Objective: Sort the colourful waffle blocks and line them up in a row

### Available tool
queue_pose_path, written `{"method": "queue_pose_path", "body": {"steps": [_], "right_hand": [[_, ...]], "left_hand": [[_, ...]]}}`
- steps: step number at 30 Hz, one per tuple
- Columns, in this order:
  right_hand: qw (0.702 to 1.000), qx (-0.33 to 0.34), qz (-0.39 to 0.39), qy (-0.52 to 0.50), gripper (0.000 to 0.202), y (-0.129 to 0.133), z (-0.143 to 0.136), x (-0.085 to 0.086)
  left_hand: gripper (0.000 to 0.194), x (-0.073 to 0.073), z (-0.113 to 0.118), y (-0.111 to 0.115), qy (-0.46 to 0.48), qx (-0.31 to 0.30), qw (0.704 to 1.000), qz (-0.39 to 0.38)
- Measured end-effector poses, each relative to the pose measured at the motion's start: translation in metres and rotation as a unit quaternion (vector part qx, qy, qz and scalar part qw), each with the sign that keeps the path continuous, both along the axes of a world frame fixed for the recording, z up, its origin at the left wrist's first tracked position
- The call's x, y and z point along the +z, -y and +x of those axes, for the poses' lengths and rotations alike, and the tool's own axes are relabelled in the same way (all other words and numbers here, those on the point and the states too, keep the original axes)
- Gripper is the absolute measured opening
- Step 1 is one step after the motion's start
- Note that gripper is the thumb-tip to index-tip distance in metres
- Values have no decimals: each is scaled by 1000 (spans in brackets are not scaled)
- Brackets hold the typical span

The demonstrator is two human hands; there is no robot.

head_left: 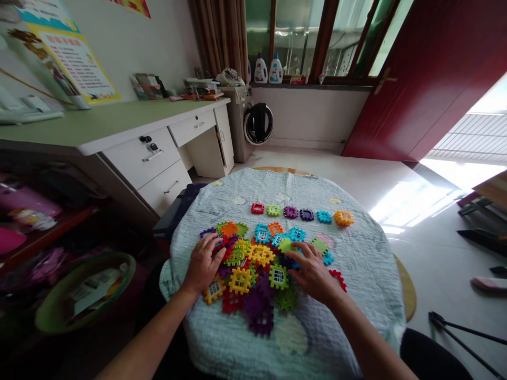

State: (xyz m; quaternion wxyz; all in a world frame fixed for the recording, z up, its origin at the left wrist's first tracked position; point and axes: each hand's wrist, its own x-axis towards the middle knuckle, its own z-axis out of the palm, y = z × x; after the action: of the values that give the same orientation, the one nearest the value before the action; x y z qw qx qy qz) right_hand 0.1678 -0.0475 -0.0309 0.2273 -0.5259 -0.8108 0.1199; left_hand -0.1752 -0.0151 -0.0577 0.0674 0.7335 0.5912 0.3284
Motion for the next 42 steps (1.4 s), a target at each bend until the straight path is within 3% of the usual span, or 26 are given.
{"method": "queue_pose_path", "body": {"steps": [5, 11, 19, 24, 29, 35, 42], "right_hand": [[999, -33, 11, 2, 31, 3, 0, 10], [992, 108, -62, 2, 43, 23, -13, 37], [993, 103, -55, -4, 48, 22, -25, 25], [997, 25, -8, -66, 41, 13, -14, 19], [992, -88, 30, -87, 34, -22, -2, 8], [991, -132, -4, -18, 39, -41, -6, -9], [986, -162, -10, -44, 45, -42, -14, -21]], "left_hand": [[34, 3, -1, 2, 12, 11, 1000, 16], [33, 2, -3, 1, 28, 26, 999, 13], [32, -1, -3, 0, 31, 26, 999, 11], [32, -4, -4, -1, 40, 26, 999, 18], [31, -4, -2, -1, 35, 21, 999, 17], [32, -4, -3, 0, 35, 21, 999, 9], [32, -6, -4, -1, 34, 16, 999, 4]]}}
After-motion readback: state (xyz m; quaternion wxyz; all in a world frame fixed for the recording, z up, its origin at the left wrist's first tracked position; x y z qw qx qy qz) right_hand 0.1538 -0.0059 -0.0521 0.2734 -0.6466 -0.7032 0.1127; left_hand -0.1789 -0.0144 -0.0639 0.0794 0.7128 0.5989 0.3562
